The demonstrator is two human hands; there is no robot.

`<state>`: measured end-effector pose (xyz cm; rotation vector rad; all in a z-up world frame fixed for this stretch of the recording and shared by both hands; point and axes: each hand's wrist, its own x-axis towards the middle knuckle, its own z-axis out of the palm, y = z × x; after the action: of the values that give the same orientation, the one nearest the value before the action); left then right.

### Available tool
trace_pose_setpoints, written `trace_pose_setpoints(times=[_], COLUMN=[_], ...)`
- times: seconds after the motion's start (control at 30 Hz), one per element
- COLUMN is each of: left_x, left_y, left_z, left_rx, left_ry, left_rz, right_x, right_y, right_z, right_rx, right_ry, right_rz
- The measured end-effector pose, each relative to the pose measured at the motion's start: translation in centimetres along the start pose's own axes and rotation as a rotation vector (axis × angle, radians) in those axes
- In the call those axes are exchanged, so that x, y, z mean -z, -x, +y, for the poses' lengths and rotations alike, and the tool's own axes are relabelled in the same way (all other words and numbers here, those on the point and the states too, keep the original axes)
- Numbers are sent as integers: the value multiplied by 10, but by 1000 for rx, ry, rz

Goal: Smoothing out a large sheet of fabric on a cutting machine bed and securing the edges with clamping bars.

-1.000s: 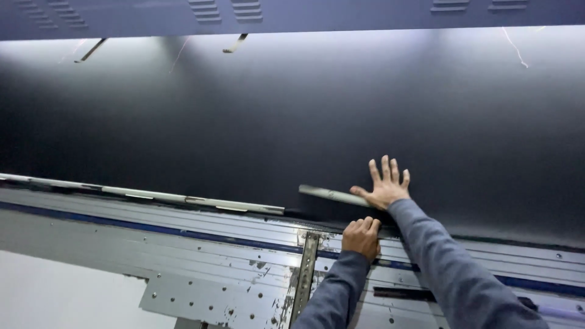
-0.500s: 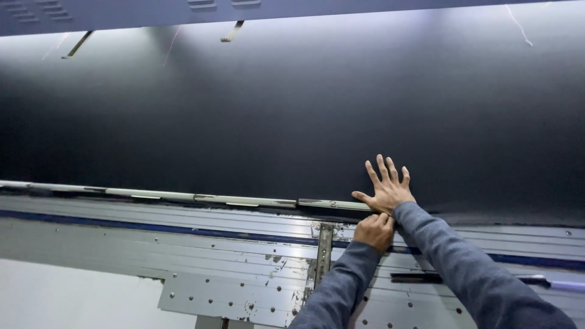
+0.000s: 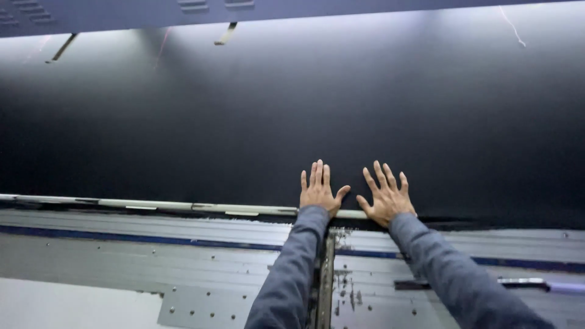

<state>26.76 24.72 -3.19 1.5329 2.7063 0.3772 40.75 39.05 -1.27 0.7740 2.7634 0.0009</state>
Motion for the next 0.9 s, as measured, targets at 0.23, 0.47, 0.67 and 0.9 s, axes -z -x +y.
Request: trace_pose_setpoints(times=[0.23,0.47,0.67,0.9], left_x=[-16,-8,-14,24], left_y=[-38,-26,-27,-6], left_z=[-12,7,-1,-52], left_rx=[192,248,179,250], left_ry=[57,98,64,-88], left_rz=[-106,-197,-276,-410], right_x=[-6,-7,-6,7], right_y=[-39,-18,-21,-14], right_z=[0,5,7,10], right_rx=[2,-53,-53,-19], right_ry=[-95,-91,-120,-146], right_rz=[51,14,-21,-50])
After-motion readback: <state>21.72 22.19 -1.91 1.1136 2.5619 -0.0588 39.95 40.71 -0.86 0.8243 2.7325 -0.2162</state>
